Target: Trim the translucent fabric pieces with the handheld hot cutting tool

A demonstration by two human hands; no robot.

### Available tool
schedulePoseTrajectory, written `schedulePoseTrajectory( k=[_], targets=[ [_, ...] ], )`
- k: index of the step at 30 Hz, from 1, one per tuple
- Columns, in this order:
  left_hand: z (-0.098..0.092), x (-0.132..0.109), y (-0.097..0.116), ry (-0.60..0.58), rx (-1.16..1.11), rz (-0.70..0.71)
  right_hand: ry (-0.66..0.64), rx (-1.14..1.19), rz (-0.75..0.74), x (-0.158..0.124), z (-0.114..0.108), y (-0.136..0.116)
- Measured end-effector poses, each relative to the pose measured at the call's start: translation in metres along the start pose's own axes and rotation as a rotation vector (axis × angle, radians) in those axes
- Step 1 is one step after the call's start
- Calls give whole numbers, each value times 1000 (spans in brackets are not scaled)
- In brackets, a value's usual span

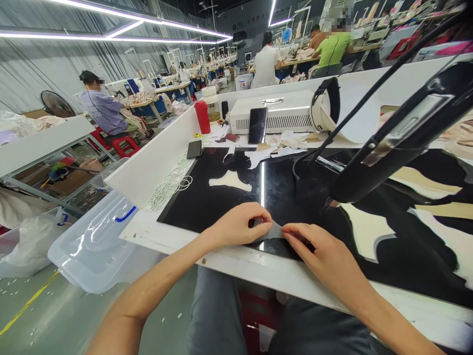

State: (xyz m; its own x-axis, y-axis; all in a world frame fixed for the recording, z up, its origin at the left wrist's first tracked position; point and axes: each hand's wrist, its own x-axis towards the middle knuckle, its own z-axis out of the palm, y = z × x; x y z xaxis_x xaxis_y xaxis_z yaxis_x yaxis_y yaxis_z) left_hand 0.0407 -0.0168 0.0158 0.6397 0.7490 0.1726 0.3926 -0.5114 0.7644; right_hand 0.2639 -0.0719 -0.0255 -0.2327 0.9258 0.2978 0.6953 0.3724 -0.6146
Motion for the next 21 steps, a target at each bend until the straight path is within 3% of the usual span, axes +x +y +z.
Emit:
schedulePoseTrajectory(
  k=[2, 4, 11, 15, 21],
  targets=[
    [2, -1, -6, 7, 241, 130, 36, -101, -88, 3, 1, 6],
    [3, -1, -11, 14, 346, 201, 53, -193, -147, 5, 1, 9],
    [4, -5, -18, 58, 372, 237, -14, -256, -99, -10, -20, 3],
    [3, -8, -28, 56, 417, 260, 138, -201, 67, -35, -56, 22],
    [2, -11, -39, 103, 456, 292, 423, -302, 462, -79, -126, 82]
  ],
)
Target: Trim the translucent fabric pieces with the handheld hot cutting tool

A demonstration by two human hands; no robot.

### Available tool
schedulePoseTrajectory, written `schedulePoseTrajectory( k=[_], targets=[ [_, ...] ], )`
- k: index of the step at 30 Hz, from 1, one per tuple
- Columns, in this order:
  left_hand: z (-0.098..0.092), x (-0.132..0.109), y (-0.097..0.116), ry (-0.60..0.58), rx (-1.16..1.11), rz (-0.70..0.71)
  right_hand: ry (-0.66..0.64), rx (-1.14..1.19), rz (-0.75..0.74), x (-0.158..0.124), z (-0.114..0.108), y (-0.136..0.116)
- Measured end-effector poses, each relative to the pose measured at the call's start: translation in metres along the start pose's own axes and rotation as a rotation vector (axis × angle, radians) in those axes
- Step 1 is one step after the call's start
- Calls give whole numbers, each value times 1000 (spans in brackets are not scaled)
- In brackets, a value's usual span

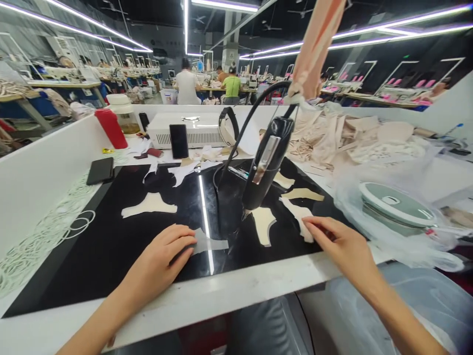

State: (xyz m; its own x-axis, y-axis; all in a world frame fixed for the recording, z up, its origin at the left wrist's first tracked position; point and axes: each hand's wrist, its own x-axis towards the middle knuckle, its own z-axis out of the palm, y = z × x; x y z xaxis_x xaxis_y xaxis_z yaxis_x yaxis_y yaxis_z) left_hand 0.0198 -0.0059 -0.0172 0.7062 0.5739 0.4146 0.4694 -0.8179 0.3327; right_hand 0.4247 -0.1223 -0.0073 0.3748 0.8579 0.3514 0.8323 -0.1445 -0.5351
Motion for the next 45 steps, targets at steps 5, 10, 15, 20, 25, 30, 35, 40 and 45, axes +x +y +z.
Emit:
schedulePoseTrajectory(
  k=[5, 10, 15, 20, 25, 30, 35, 40, 45],
  targets=[
    [1, 0, -2, -5, 33, -19, -90, 32, 25, 8, -15, 31],
    [0, -1, -4, 0, 61, -18, -141, 62, 10, 10, -5, 35],
    [0, -2, -4, -3, 64, -29, -132, 82, 15, 9, -2, 33],
    [0, -3, -5, -14, 64, -16, -101, 86, 47, 10, -7, 29],
    [0, -3, -4, 6, 63, -10, -116, 98, 36, 9, -12, 27],
    [1, -4, -5, -1, 68, -11, -148, 106, 22, 6, -9, 29],
    [1, -3, -6, -1, 69, -13, -122, 160, 41, 6, -9, 27],
    [0, -1, -3, 12, 68, -13, -86, 247, 136, 7, -14, 27],
    [-2, 0, 0, 16, 68, -17, 53, 418, 282, 17, -15, 31]
  ],
)
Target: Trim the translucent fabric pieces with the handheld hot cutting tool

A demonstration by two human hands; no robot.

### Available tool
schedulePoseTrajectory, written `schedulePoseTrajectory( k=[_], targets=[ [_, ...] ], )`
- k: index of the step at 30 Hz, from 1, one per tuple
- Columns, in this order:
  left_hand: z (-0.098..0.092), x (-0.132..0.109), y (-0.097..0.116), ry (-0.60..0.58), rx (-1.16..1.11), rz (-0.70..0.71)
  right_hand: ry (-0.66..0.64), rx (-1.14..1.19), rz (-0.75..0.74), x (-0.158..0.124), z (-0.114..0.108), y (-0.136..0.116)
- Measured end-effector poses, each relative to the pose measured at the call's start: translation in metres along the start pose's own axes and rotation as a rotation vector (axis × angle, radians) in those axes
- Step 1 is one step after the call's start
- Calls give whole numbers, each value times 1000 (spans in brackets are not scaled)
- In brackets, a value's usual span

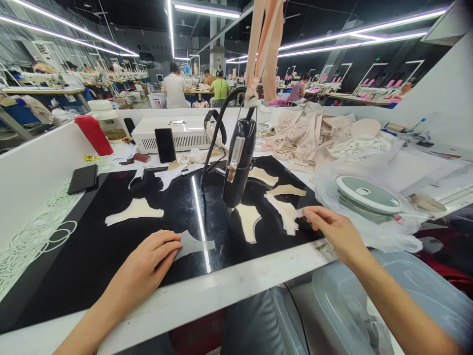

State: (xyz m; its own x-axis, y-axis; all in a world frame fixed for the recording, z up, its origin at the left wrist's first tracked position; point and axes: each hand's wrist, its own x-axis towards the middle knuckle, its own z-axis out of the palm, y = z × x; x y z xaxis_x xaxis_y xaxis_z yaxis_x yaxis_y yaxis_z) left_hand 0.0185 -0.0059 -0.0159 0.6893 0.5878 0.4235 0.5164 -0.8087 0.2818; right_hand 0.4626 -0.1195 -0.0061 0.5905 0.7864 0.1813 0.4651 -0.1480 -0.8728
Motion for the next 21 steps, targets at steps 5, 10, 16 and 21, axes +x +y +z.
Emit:
schedulePoseTrajectory(
  k=[5, 10, 16, 21],
  targets=[
    [-1, 1, 1, 7, 4, -2, 102, 292, 20, 20, 2, -15],
    [-2, 2, 1, 23, 5, 1, 125, 499, -21, 24, -2, -45],
    [-5, 5, 5, 43, -61, -41, -105, 556, -5, -15, 8, -80],
    [-14, 15, 40, 51, -287, -119, -597, 511, 116, -66, 50, -97]
  ],
)
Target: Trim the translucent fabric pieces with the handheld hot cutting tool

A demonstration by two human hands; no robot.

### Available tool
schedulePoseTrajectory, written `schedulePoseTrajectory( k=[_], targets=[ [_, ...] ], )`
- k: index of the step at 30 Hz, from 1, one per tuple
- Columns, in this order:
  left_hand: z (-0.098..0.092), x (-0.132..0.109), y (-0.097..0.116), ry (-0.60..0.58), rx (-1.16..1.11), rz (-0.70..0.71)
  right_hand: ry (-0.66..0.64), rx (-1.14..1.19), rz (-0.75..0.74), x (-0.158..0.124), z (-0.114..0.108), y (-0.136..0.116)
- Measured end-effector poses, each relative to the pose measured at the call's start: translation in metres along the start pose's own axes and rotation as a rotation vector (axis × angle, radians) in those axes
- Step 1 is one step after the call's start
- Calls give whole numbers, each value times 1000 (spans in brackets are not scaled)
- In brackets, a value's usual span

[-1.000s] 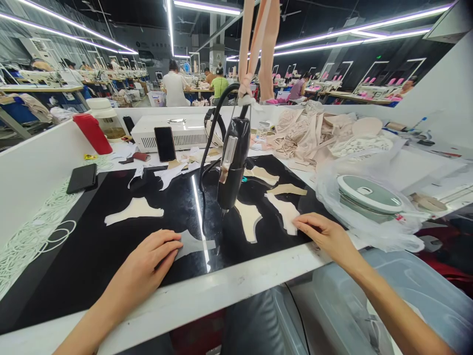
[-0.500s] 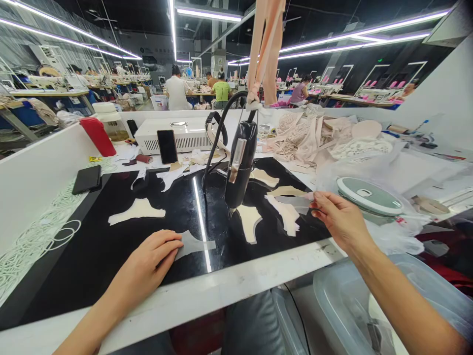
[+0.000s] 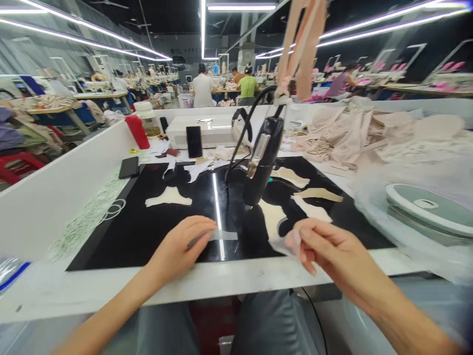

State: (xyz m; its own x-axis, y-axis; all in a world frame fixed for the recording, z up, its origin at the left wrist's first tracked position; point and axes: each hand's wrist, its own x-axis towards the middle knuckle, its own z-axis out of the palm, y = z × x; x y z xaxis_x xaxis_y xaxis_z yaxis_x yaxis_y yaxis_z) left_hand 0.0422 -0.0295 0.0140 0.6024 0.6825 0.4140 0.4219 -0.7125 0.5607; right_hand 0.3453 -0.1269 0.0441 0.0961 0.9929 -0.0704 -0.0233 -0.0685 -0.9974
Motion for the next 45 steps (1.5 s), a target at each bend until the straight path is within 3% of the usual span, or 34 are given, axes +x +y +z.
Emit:
schedulePoseTrajectory(
  k=[4, 9, 13, 18, 22, 25, 28, 38, 45],
  targets=[
    [7, 3, 41, -127, -354, -225, -239, 36, 144, 1, 43, 13],
    [15, -1, 65, -185, -641, -426, -248, 84, 201, 7, 66, 24],
    [16, -6, 60, -147, -749, -596, -225, 155, 288, 7, 69, 30],
    [14, -8, 51, -160, -709, -619, -203, 296, 338, 7, 71, 30],
    [12, -10, 51, -197, -720, -602, -238, 140, 310, 11, 71, 32],
    [11, -11, 49, -194, -733, -617, -174, -11, 306, 15, 69, 36],
    [9, -13, 45, -131, -747, -664, -114, -31, 286, 18, 66, 38],
    [-2, -27, 35, 50, -880, -795, -86, -6, 295, 19, 60, 40],
    [0, -30, 30, 68, -992, -834, -137, 2, 345, 20, 64, 40]
  ],
)
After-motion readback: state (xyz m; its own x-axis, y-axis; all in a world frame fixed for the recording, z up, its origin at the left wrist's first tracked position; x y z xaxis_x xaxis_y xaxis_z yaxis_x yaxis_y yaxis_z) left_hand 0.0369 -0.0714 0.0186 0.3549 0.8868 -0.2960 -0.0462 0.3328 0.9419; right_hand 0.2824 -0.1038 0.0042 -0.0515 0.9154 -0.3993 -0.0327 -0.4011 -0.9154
